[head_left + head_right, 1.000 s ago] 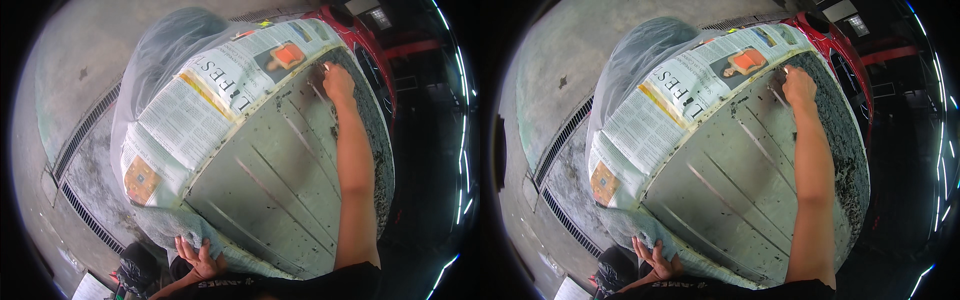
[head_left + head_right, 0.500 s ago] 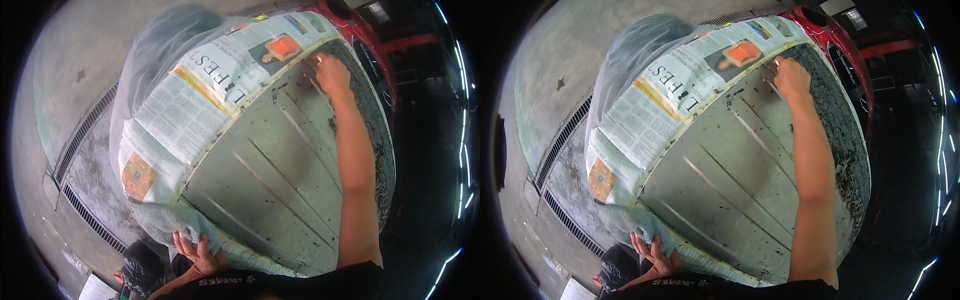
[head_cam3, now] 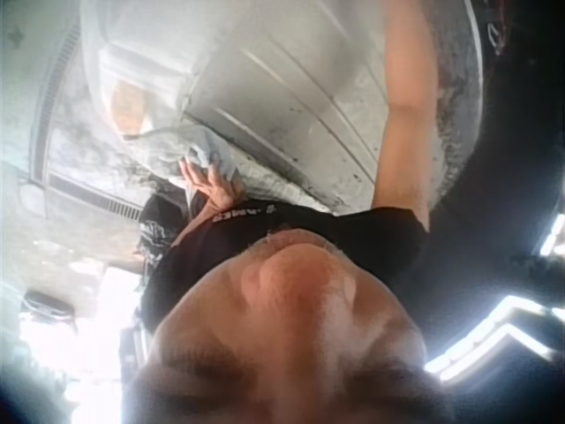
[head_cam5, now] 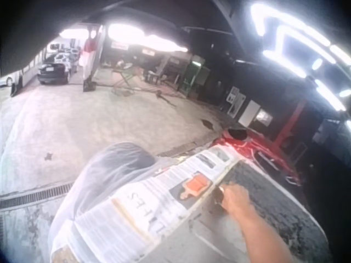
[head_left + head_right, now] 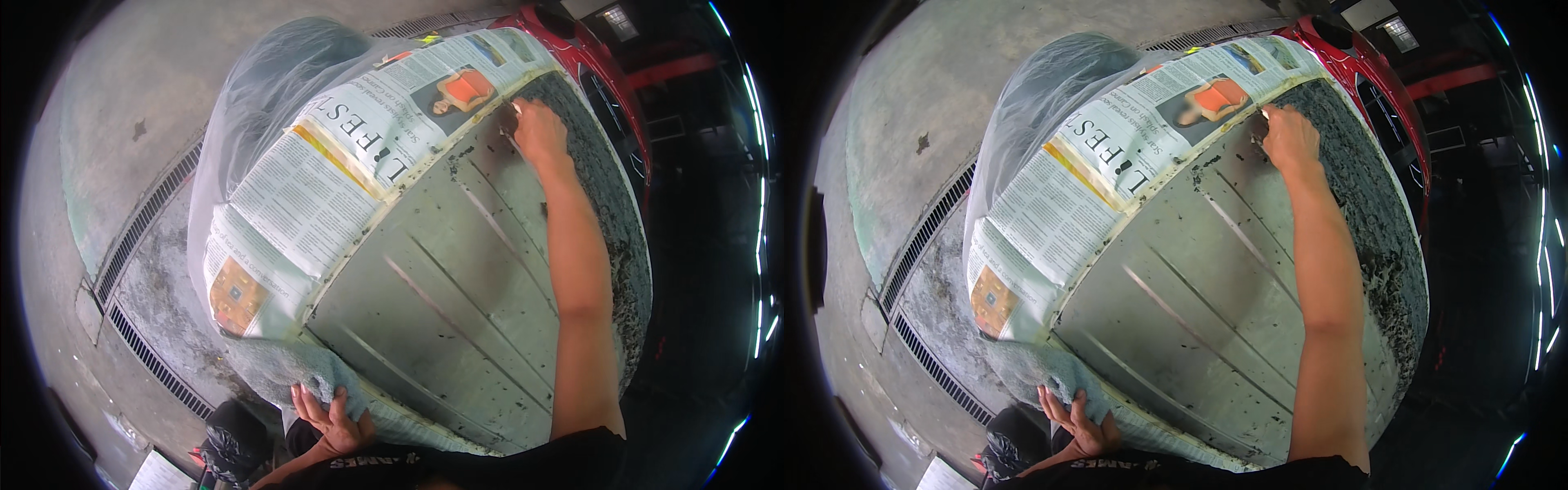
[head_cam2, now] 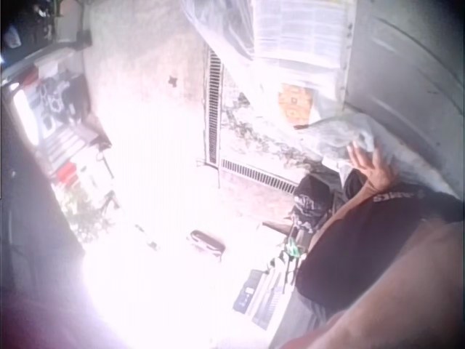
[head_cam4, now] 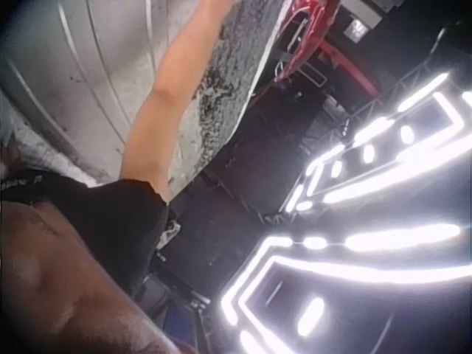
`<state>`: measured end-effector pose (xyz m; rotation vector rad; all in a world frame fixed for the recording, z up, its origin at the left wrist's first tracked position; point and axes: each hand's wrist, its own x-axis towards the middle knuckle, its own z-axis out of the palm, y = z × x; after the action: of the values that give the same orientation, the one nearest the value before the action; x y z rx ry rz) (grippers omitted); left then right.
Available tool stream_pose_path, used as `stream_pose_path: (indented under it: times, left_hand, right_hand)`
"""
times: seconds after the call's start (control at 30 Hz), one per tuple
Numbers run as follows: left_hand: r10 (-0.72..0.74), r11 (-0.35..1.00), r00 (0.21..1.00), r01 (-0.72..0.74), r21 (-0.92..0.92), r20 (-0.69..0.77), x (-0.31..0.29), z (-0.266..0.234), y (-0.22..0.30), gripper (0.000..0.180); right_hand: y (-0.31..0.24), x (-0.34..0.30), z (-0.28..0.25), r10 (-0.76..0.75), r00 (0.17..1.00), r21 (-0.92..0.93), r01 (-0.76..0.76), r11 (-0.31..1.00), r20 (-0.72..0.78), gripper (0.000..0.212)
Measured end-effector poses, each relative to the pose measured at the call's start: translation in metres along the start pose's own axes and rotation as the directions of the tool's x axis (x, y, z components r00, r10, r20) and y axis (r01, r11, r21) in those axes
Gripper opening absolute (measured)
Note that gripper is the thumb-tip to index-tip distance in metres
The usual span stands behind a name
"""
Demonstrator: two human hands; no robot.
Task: The person scrapes a thick, flaking gray coating from the hood of a red car using a metal scraper. They repeatedly remove chunks of the material and wipe the surface with a cloth. The hood is partially covered with newspaper and plastic sheeting to protect surrounding areas.
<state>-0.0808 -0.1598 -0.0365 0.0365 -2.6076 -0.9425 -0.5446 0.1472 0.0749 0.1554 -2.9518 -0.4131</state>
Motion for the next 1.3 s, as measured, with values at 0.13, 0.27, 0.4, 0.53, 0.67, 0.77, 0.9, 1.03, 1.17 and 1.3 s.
stream_pose_path:
  times: [0.13,0.27,0.4,0.53,0.67,0.77,0.9,1.03,1.17,1.3]
  left_hand:
    - [-0.017,1.0,1.0,0.017,0.023,-0.005,-0.001,0.001,0.003,0.054]
    - [-0.009,1.0,1.0,0.01,0.019,-0.014,0.0,0.003,0.003,0.055]
    - [-0.003,1.0,1.0,0.003,0.02,0.001,-0.001,0.003,0.001,0.055]
    - [-0.008,0.999,1.0,0.008,0.035,-0.005,0.002,0.002,0.004,0.055]
    - [0.0,0.999,1.0,0.001,0.033,-0.015,0.002,0.001,0.003,0.055]
    - [0.012,1.0,1.0,-0.011,0.028,-0.008,0.004,0.0,0.002,0.054]
    - [0.013,1.0,1.0,-0.013,0.015,-0.005,0.008,-0.002,0.004,0.053]
    - [-0.017,1.0,1.0,0.017,0.01,-0.017,0.008,0.002,0.007,0.056]
    - [-0.028,1.0,0.999,0.027,-0.006,-0.021,0.016,0.0,0.011,0.059]
    - [-0.038,0.998,0.998,0.04,0.05,-0.044,0.015,0.005,0.013,0.06]
  right_hand:
    - [-0.011,-0.011,-0.004,0.042,0.999,-0.025,-0.041,0.999,0.033,0.031]
    - [0.01,0.016,0.006,0.135,0.99,-0.053,-0.133,0.99,0.035,0.04]
    - [0.018,0.021,-0.009,0.263,0.964,-0.004,-0.263,0.965,0.045,0.033]
    - [-0.008,0.009,-0.019,0.168,0.982,-0.016,-0.168,0.986,0.085,0.043]
    - [-0.022,0.012,-0.007,0.13,0.988,-0.045,-0.127,0.991,0.085,0.037]
    - [0.007,0.031,0.012,0.208,0.976,-0.088,-0.202,0.975,0.062,0.033]
    - [0.063,0.023,0.011,0.354,0.933,-0.081,-0.349,0.934,0.061,0.033]
    - [0.105,-0.021,-0.02,0.482,0.871,-0.074,-0.477,0.876,0.092,0.033]
    - [0.125,-0.083,-0.061,0.551,0.832,0.064,-0.555,0.83,0.066,0.033]
    - [0.13,-0.153,-0.089,0.558,0.828,0.25,-0.531,0.81,-0.051,0.035]
